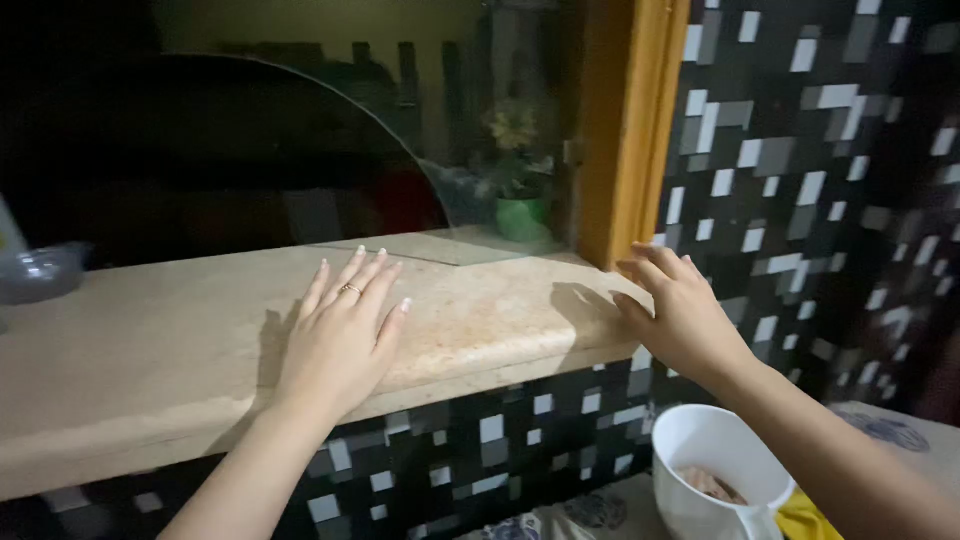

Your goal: Cleaning a stone ledge and glass partition with a cloth and water.

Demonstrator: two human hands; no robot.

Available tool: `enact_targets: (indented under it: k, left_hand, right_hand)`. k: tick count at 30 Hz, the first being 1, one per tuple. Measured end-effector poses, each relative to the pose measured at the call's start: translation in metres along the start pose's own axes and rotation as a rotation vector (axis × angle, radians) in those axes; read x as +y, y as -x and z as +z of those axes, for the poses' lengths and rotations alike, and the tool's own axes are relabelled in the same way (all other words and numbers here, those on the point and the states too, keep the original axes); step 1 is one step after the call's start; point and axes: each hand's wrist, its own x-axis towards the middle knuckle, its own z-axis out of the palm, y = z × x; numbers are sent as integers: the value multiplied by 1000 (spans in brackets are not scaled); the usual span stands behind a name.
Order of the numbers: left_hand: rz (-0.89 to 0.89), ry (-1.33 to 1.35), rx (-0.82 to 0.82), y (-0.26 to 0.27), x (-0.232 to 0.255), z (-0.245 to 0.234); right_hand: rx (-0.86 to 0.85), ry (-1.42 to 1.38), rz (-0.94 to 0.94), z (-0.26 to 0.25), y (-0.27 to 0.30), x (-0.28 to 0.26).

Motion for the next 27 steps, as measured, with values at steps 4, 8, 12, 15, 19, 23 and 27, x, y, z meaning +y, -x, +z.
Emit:
enact_targets:
  k: [4,8,12,15,19,23,27]
  left_hand:
    - [39,48,23,-4,18,9]
    - [95,47,40,-10,38,20]
    - [152,60,68,-15,61,22]
    - [204,119,120,-17,82,22]
    - [224,130,136,-20,112,30]
    - [236,144,70,-18,137,38]
    - [317,176,126,-11,158,62]
  right_hand:
    - [-37,22,39,-9,12,12]
    - [-11,68,8,-19,27,24]
    - [-101,-7,209,-35,44,22]
    - [-66,98,124,-26,65,43]
    - [-221,35,345,-21,84,59]
    - [-439,-50,487,-8,102,79]
    - [-590,-123,413,31,133,125]
